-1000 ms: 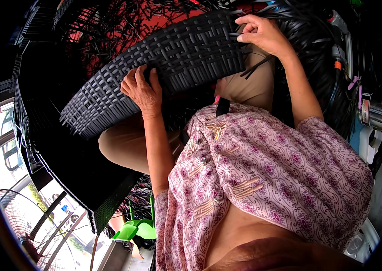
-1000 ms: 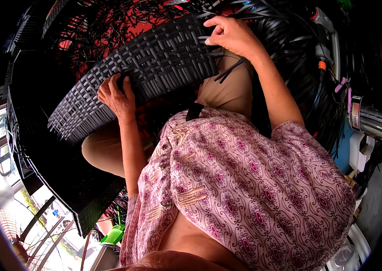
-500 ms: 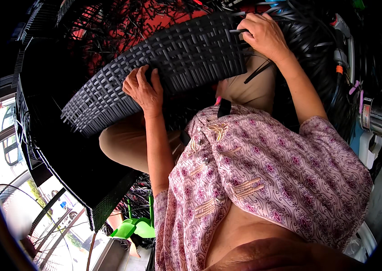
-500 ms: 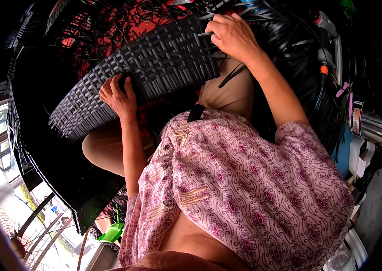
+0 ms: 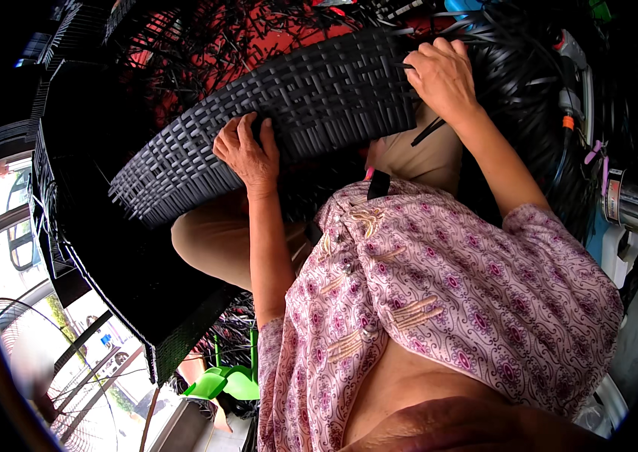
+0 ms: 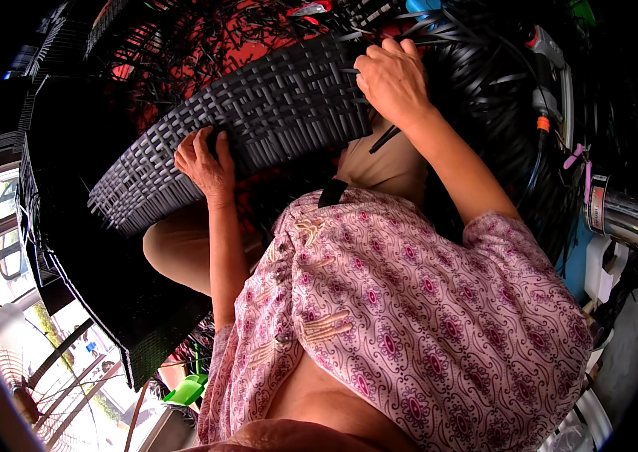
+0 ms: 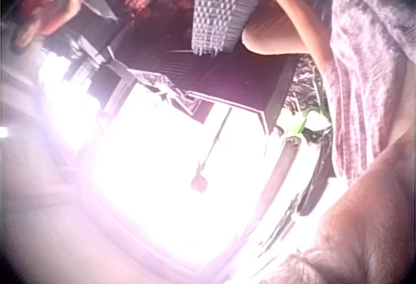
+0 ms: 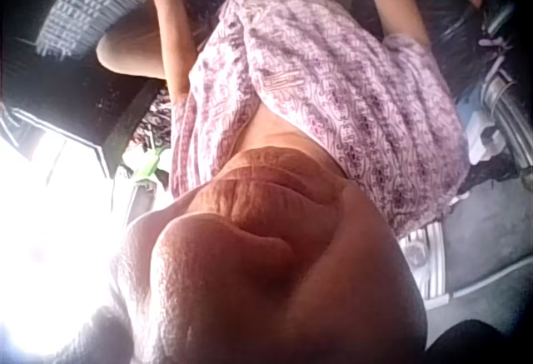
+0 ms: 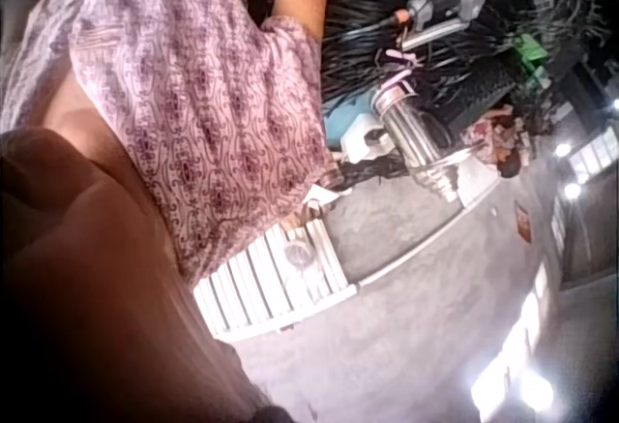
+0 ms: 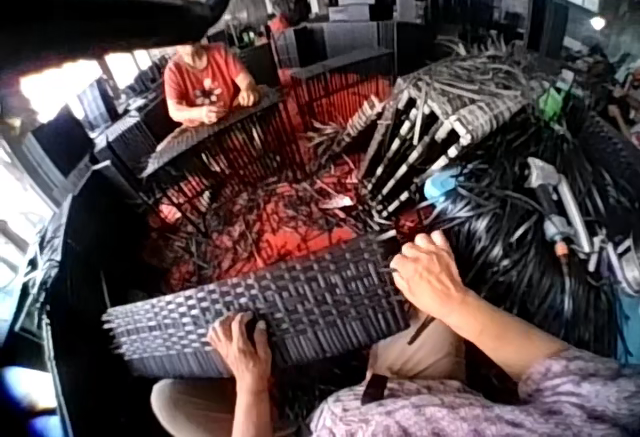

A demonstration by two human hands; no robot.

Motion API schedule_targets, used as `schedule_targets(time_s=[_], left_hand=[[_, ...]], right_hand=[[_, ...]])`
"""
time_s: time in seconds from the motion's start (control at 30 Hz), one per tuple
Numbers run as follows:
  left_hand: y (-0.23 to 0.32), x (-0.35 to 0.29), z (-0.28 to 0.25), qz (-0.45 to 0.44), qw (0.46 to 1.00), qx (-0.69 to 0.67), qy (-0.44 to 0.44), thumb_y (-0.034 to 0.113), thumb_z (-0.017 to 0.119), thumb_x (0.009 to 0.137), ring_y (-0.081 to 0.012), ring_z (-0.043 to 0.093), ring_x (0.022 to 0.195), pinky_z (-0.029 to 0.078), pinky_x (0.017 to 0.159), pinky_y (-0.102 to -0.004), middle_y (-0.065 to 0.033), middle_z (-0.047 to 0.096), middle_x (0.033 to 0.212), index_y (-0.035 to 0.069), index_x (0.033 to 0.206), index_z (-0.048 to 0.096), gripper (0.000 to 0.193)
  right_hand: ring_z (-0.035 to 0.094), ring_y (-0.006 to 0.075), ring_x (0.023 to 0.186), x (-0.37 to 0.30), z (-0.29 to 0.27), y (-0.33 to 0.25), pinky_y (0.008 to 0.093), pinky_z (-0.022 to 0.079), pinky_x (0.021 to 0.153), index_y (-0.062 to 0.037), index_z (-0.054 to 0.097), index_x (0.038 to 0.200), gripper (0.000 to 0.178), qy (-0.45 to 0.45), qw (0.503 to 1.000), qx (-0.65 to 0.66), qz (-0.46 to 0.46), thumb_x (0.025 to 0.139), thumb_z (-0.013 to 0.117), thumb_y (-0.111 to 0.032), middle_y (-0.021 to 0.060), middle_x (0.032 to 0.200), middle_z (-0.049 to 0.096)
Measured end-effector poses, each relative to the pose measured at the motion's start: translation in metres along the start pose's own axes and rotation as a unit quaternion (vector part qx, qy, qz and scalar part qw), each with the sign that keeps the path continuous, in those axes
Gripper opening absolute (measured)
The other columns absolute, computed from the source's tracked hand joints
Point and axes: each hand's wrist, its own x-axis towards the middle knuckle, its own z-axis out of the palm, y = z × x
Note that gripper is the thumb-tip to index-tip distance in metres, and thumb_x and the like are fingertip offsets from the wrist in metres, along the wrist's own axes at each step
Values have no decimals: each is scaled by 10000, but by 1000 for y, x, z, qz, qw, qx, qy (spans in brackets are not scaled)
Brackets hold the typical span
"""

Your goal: The person weaves a black plastic basket by hand, interlacing black plastic strips into a pre-existing frame. They repeatedly adjust the basket's position and pull the strips tight to maintain the weave pattern.

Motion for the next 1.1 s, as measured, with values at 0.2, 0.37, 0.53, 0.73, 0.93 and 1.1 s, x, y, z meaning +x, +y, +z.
schedule_targets(time_s=[0.2,0.37,0.53,0.73,0.93,1.1], left_hand=[[1,1,0,9,1000,1,11,268,726,853,-292,522,1057,356,962,-438,-88,583,1101,133,1082,657,275],[8,5,3,11,1000,-23,15,254,733,834,-301,522,1031,359,945,-447,-97,590,1040,117,1028,637,256],[5,1,-25,-10,1000,-9,8,289,673,861,-340,508,1017,355,947,-468,-122,574,1023,108,1011,629,239],[19,11,-15,90,996,7,-9,148,686,854,-293,523,1064,377,957,-453,-83,573,1108,109,1133,648,284],[21,11,-15,93,996,-11,-13,76,664,835,-278,549,1030,396,936,-446,-64,591,1102,132,1162,655,332],[21,8,-18,98,995,1,-18,48,642,826,-273,548,1035,397,944,-441,-61,583,1115,173,1195,661,391]], right_hand=[[608,258,916,1,9,12,408,429,872,-106,736,979,183,-83,994,53,44,830,658,-178,51,923,703],[655,355,1039,8,-13,26,415,500,902,-40,699,1123,358,-218,945,204,136,823,654,-229,166,1113,696],[664,137,699,-1,51,46,290,516,659,0,753,866,325,-145,869,445,159,777,802,-309,66,728,709],[553,80,604,0,42,33,227,438,583,-25,695,793,213,-110,657,619,417,830,781,-217,21,689,652],[520,68,613,-4,49,29,217,409,597,-55,670,769,177,-67,640,655,396,817,785,-181,10,712,650],[526,64,628,-8,48,24,215,416,611,-56,650,759,181,-43,641,666,378,808,788,-163,-3,698,630]])
